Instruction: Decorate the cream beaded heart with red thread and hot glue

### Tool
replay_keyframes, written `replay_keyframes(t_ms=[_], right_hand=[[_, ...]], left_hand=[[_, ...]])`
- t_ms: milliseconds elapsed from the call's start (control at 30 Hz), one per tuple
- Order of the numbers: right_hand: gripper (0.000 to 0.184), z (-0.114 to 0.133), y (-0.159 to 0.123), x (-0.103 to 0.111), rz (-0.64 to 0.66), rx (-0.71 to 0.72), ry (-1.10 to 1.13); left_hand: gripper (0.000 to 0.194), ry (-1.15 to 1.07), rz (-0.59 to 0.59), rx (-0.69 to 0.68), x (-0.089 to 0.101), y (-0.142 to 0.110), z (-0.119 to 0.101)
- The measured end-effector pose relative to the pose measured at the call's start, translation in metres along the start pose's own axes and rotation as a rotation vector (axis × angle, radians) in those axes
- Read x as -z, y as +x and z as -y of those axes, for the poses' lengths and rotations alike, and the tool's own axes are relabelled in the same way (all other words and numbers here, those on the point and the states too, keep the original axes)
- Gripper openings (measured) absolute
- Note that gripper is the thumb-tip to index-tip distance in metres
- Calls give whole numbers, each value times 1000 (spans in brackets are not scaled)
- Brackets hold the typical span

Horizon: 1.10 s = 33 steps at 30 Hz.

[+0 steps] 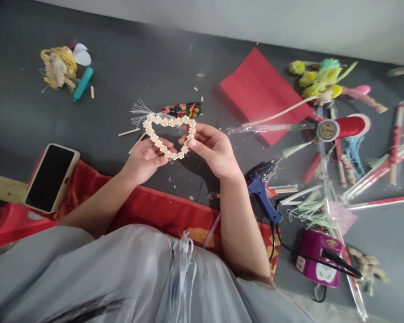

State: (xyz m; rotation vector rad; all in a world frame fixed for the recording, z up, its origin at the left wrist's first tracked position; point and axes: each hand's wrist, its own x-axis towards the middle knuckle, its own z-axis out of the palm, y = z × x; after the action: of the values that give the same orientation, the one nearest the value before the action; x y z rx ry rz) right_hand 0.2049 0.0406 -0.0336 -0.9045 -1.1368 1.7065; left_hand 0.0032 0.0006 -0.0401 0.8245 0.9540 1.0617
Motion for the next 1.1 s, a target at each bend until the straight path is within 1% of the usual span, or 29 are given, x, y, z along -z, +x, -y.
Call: replay_keyframes(t_ms=[167,267,400,533,667,800,933,1100], right_hand=[[54,1,0,0,1,-1,-28],[52,0,0,0,-9,5,-35],[51,-1,0,0,-2,18,-17],[53,-1,0,1,8,10,-44],[53,1,0,-1,11,0,-31],[52,1,2,-4,-4,-39,14],[54,-1,4,-6,-30,-75,-4],[52,-4,7,-5,-43,-52,-63]], left_hand=[[41,-17,7,-10,-2,0,0],[41,-6,-1,-11,-3,0,-1],[41,1,9,-12,-2,0,0],[43,41,3,-18,0,0,2],[41,49,13,-27,-1,0,2],[36,32,31,-26,-4,-1,1],[36,72,31,-22,-4,-1,0],[37,111,48,-19,-3,0,1]])
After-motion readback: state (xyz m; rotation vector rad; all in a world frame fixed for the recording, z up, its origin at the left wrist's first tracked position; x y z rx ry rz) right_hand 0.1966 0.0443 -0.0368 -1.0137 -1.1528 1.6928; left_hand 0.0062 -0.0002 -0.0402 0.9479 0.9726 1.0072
